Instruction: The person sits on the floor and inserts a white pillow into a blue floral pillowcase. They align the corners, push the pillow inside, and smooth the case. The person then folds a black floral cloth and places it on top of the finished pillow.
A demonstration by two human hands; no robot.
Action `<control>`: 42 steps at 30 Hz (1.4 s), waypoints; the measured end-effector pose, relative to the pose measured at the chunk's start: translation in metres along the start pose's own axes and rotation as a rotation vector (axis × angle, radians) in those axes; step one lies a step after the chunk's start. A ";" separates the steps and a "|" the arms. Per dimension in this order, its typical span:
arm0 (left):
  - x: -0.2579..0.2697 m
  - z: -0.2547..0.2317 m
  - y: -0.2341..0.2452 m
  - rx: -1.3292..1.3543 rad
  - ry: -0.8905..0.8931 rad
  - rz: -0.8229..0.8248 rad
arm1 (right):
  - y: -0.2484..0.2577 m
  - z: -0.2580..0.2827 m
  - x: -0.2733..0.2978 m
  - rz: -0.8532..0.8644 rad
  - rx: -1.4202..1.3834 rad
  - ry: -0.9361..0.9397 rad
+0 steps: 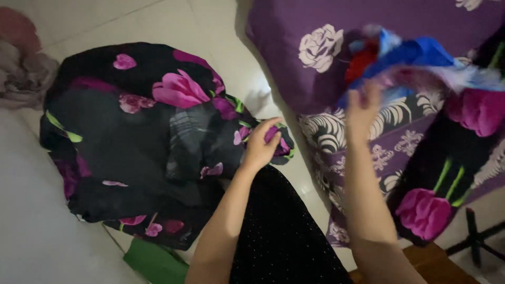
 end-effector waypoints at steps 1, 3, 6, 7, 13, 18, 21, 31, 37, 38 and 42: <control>0.006 0.002 0.002 0.027 0.029 -0.021 | -0.027 0.016 0.016 0.169 0.078 -0.055; 0.017 0.003 0.018 0.047 0.056 -0.071 | -0.080 0.038 0.053 0.366 0.144 -0.100; 0.053 0.014 0.052 0.043 0.161 -0.219 | -0.136 0.059 0.126 0.568 0.202 -0.019; 0.070 0.019 0.065 0.005 0.171 -0.275 | -0.151 0.062 0.153 0.654 0.182 -0.045; 0.215 0.061 0.145 -0.086 0.322 -0.603 | -0.218 0.071 0.322 1.147 0.262 -0.066; 0.362 0.109 0.168 -0.038 0.488 -0.790 | -0.229 0.061 0.442 1.390 0.319 0.095; 0.447 0.131 0.171 -0.057 0.516 -0.847 | -0.233 0.040 0.506 1.451 0.284 0.081; 0.592 0.234 0.178 -0.067 0.642 -0.978 | -0.222 -0.112 0.666 1.675 0.515 0.078; 0.595 0.288 0.162 0.051 0.679 -0.943 | -0.186 -0.311 0.670 1.569 0.973 -0.236; 0.594 0.292 0.161 0.105 0.697 -0.929 | -0.180 -0.327 0.662 1.466 1.107 -0.239; 0.602 0.327 0.138 0.224 0.716 -0.915 | -0.184 -0.293 0.648 1.235 1.280 -0.474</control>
Point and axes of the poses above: each hand's wrist, its own x-axis away from the middle knuckle, its own y-axis out of the back of the hand, z = x × y, the point moved 6 cm from there along -x, towards the middle knuckle, and after that the axes turned 2 degrees about -x, right-handed, at the moved point
